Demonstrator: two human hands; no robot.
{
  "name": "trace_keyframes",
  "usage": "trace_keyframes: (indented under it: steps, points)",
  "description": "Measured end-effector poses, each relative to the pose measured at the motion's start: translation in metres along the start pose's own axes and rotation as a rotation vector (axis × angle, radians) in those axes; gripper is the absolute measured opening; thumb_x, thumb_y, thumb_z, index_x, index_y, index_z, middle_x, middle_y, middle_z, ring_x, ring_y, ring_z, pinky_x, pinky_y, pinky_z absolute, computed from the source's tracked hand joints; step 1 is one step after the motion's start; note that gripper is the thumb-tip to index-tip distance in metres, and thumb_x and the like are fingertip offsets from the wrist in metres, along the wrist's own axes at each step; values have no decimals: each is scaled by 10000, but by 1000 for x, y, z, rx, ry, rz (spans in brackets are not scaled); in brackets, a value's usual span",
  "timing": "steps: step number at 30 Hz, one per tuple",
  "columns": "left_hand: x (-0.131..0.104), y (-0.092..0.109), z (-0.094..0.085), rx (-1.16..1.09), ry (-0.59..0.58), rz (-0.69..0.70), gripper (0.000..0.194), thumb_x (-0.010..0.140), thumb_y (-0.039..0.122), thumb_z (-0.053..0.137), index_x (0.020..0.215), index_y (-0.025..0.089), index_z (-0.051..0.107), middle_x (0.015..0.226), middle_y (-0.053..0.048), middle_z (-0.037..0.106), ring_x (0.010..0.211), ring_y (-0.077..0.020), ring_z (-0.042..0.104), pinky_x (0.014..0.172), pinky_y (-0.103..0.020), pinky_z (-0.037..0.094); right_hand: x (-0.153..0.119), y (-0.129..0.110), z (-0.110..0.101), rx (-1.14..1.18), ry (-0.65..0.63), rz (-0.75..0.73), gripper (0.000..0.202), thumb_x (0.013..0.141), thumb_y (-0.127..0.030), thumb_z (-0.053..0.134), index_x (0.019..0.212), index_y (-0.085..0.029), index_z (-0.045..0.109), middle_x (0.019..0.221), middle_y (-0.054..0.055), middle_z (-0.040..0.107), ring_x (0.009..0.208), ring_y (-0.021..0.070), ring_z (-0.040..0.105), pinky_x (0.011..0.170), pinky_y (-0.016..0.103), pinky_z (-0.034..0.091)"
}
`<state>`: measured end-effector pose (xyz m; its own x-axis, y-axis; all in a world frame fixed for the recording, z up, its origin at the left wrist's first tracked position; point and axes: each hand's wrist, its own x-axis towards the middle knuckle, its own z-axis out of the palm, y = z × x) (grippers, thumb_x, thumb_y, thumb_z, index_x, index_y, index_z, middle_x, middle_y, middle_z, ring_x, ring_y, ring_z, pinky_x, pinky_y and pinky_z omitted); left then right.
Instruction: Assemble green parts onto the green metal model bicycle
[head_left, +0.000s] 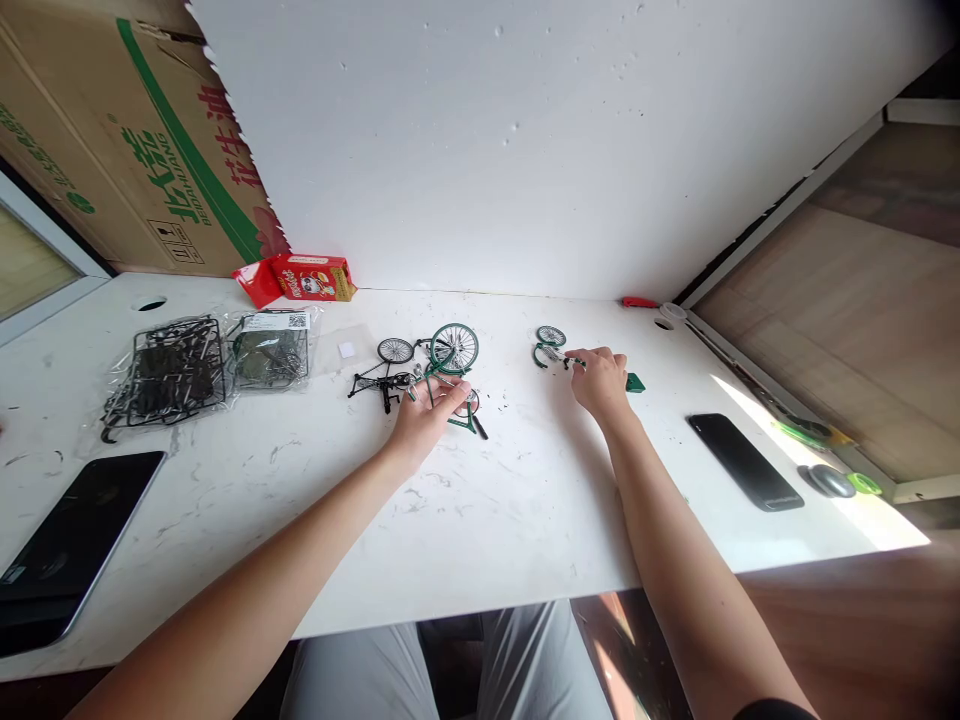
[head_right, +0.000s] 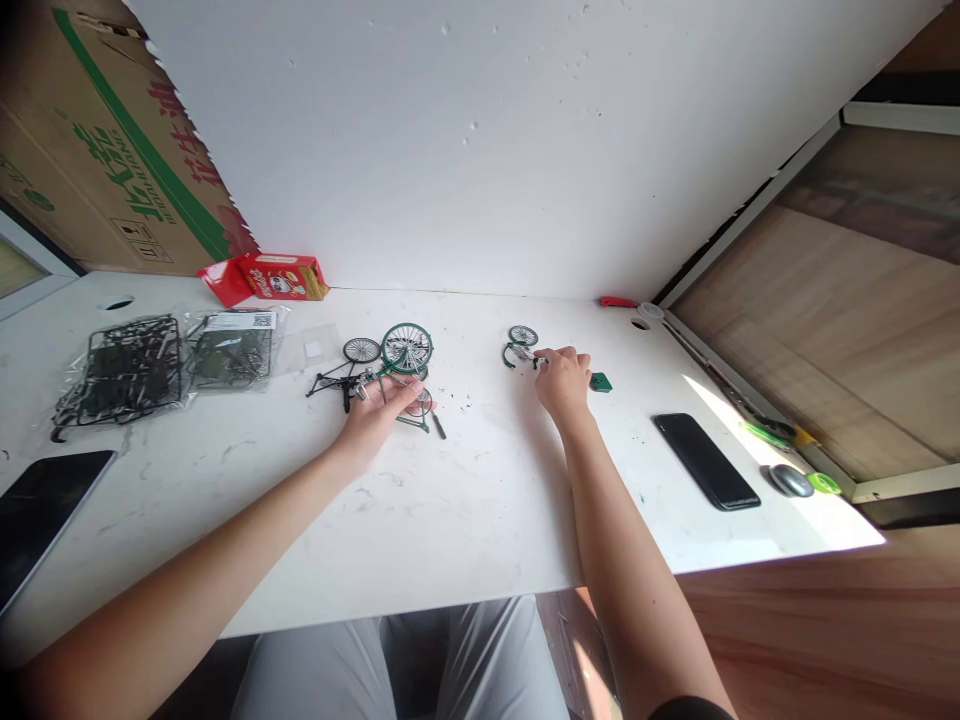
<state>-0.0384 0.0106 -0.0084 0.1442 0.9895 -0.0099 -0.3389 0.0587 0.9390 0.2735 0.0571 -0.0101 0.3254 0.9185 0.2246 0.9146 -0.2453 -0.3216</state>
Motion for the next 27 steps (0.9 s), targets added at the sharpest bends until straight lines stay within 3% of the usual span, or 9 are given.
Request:
trace_keyframes:
  steps: [6,20,27]
  points:
    - [-2,1,1,-11,-13,0,432,740,501,918,925,173,708,820,-22,740,789,-216,766,820,-360,562,1,0,8,25,-19,-40,372,1010,-279,482,1220,-224,784,1274,173,692,1254,412,481,1027,573,423]
    - [-3,-1,1,10,-20,-12,364,796,484,871,926,183,712,842,-37,765,794,-228,766,849,-393,572,2,0,6,70,-27,-6,217,929,-278,598,1025,-221,784,981,149,773,1158,404,538,882,495,470]
    - [-4,1,1,-10,-27,-25,335,776,449,883,902,179,730,858,-40,775,787,-215,766,869,-385,569,-1,-6,4,140,-22,20,183,912,-309,603,962,-216,753,965,148,779,1170,401,536,818,462,487]
